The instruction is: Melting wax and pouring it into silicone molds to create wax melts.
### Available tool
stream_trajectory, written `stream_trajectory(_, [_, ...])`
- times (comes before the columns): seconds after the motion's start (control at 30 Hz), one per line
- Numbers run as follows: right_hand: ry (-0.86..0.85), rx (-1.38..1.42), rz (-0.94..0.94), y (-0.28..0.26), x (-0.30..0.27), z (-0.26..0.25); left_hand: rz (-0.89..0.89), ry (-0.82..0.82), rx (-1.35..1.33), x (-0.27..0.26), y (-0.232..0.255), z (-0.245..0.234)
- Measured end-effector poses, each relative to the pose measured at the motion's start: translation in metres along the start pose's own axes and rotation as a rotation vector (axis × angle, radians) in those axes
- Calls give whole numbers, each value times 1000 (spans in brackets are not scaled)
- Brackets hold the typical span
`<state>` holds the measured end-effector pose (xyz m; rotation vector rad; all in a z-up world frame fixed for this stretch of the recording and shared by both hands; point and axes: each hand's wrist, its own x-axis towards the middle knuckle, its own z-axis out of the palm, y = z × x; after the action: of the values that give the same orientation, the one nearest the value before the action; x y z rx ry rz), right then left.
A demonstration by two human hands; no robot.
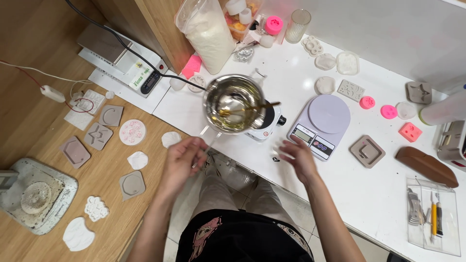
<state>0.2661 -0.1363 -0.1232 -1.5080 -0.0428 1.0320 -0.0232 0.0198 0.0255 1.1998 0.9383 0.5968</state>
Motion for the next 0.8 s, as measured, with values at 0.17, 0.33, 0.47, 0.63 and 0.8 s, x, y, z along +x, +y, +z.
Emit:
stream_trajectory(0.17, [-100,-61,20,38,57,12,59,123,-7,-3,6,-37])
stream_trajectory(0.33, [4,-77,-35,41,103,7,129,201,-26,-1,3,-72])
stream_trajectory(0.47, [48,-66,-24,33,134,0,133,266,3,-6,4,-82])
stream_trajectory(0.63, [34,-148,-15,42,169,-4,130,290,13,-8,5,-82])
stream_trajectory(0.8, [8,-136,-29,36,162,-3,116,272,8,-10,6,-78])
